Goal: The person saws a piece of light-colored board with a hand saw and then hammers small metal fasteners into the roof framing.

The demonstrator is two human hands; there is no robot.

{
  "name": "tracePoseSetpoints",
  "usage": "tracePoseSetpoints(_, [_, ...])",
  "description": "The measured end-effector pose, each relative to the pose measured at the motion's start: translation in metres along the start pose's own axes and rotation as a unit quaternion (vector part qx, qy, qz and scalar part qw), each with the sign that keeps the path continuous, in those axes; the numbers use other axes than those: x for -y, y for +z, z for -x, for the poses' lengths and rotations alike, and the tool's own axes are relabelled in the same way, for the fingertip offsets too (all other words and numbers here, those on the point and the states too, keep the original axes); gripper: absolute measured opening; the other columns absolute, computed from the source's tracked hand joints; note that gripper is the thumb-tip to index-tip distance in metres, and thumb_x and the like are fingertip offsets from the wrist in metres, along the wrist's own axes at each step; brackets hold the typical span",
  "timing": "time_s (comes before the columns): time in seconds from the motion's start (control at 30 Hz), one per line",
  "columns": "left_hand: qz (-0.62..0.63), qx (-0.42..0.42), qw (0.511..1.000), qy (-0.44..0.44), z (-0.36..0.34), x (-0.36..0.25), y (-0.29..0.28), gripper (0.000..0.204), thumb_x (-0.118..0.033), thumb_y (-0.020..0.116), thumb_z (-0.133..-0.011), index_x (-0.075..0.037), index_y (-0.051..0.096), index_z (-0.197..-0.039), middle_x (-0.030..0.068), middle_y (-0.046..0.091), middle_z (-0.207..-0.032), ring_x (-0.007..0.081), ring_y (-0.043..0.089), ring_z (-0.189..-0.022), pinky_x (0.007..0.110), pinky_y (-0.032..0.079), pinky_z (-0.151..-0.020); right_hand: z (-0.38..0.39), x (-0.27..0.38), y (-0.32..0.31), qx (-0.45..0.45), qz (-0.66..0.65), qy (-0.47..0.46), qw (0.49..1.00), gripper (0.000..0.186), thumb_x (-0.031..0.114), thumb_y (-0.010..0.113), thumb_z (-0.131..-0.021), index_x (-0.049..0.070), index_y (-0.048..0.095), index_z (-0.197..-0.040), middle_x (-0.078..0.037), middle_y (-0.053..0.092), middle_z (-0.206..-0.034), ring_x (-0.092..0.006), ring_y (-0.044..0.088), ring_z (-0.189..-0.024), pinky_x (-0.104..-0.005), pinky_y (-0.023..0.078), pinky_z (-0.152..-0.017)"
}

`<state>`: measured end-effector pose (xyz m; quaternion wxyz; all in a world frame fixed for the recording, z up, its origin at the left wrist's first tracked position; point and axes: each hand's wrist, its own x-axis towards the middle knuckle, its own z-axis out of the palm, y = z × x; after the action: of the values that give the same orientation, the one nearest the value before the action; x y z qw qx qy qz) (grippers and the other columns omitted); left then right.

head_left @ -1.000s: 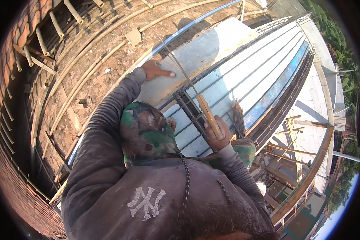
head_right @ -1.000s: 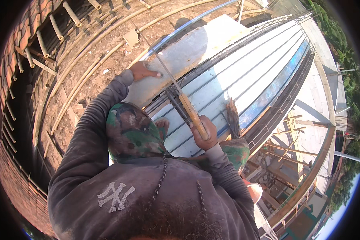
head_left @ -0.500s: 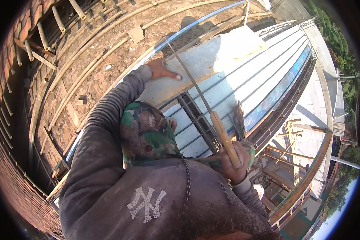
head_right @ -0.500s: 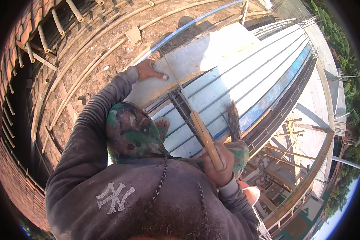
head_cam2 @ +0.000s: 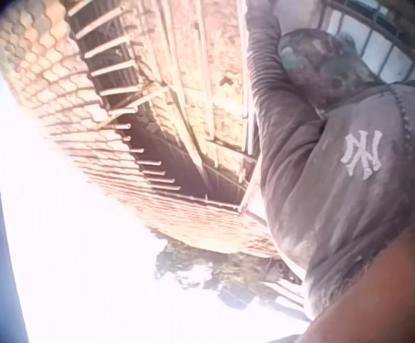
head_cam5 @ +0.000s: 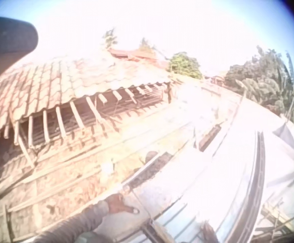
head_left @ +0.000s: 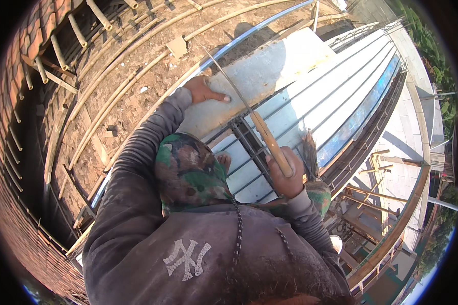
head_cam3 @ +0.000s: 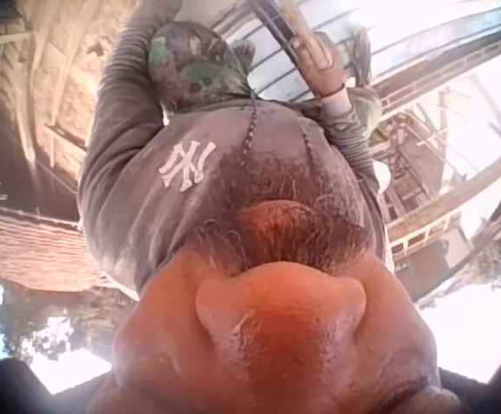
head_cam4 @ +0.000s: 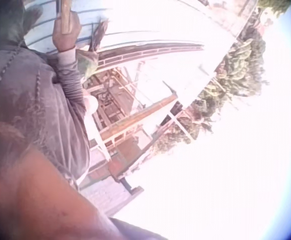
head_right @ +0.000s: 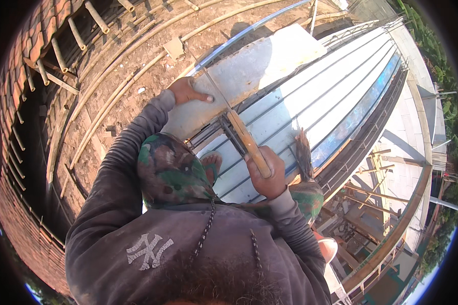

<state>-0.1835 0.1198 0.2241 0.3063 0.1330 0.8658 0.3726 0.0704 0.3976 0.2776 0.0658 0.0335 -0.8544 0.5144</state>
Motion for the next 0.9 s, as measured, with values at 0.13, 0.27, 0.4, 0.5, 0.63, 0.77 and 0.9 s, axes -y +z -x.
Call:
tracePoseSetpoints(0.13, [-0.15, -0.057, 0.986, -0.045, -0.006, -0.005, -0.001, 0.095, -0.073, 0.09, -0.058, 0.003, 0.073, -0.111, 0.0197, 0.074, -0.102, 0.0292, 0.072, -0.099, 0.039, 0.056, -0.089, 0.006, 0.033, -0.006, -0.007, -0.042, 0.086, 0.995, 0.013, 0.01, 0.073, -0.094, 0.0, 0.064, -0.095, -0.012, 0.06, -0.074, -0.0203, 0.056, -0.063, -0.0338, 0.047, -0.061])
tracePoseSetpoints(0.27, [-0.191, -0.043, 0.979, -0.062, 0.001, -0.03, -0.001, 0.11, -0.079, 0.088, -0.052, 0.004, 0.07, -0.12, 0.0255, 0.073, -0.111, 0.034, 0.071, -0.105, 0.041, 0.055, -0.092, 0.031, 0.047, -0.023, -0.011, -0.024, 0.111, 0.993, 0.014, 0.009, 0.073, -0.093, -0.001, 0.064, -0.094, -0.011, 0.06, -0.074, -0.0186, 0.056, -0.063, -0.0331, 0.047, -0.06])
tracePoseSetpoints(0.4, [-0.154, -0.093, 0.984, -0.008, -0.002, -0.003, 0.005, 0.118, -0.075, 0.091, -0.052, 0.007, 0.061, -0.132, 0.0262, 0.071, -0.117, 0.0348, 0.07, -0.108, 0.04, 0.054, -0.096, 0.074, 0.065, -0.05, -0.023, -0.008, 0.127, 0.992, 0.012, 0.009, 0.073, -0.092, 0.001, 0.064, -0.09, -0.007, 0.06, -0.072, -0.0145, 0.054, -0.062, -0.032, 0.046, -0.059])
tracePoseSetpoints(0.5, [-0.168, -0.062, 0.982, -0.052, 0.007, -0.024, 0.004, 0.124, -0.073, 0.092, -0.051, 0.009, 0.057, -0.137, 0.0268, 0.071, -0.119, 0.0362, 0.07, -0.111, 0.04, 0.053, -0.099, 0.083, 0.068, -0.055, -0.04, 0.016, 0.106, 0.993, 0.011, 0.008, 0.072, -0.091, 0.001, 0.064, -0.089, -0.005, 0.058, -0.07, -0.0124, 0.053, -0.062, -0.0313, 0.045, -0.058])
tracePoseSetpoints(0.63, [-0.181, -0.104, 0.976, -0.062, 0.012, -0.035, 0.002, 0.122, -0.072, 0.092, -0.051, 0.008, 0.057, -0.137, 0.0264, 0.071, -0.119, 0.0375, 0.069, -0.112, 0.04, 0.053, -0.1, 0.032, 0.054, -0.038, -0.024, -0.041, 0.101, 0.994, 0.01, 0.007, 0.071, -0.092, 0.0, 0.064, -0.088, -0.002, 0.056, -0.068, -0.0078, 0.051, -0.063, -0.0287, 0.043, -0.056])
tracePoseSetpoints(0.77, [-0.214, -0.096, 0.971, -0.055, 0.023, -0.053, 0.0, 0.114, -0.08, 0.087, -0.05, 0.002, 0.067, -0.125, 0.0215, 0.075, -0.106, 0.0337, 0.073, -0.102, 0.042, 0.057, -0.091, -0.023, 0.047, -0.032, -0.013, -0.052, 0.065, 0.996, 0.012, 0.007, 0.071, -0.093, 0.0, 0.063, -0.086, -0.002, 0.056, -0.068, -0.0064, 0.051, -0.064, -0.0281, 0.042, -0.056])
tracePoseSetpoints(0.9, [-0.216, -0.115, 0.965, -0.092, 0.03, -0.048, -0.005, 0.11, -0.078, 0.088, -0.05, 0.002, 0.069, -0.123, 0.022, 0.074, -0.108, 0.0346, 0.073, -0.102, 0.043, 0.057, -0.091, -0.003, 0.011, 0.007, -0.052, -0.064, 0.031, 0.996, 0.012, 0.01, 0.071, -0.095, 0.001, 0.065, -0.089, -0.003, 0.058, -0.069, -0.0079, 0.052, -0.065, -0.0291, 0.044, -0.059])
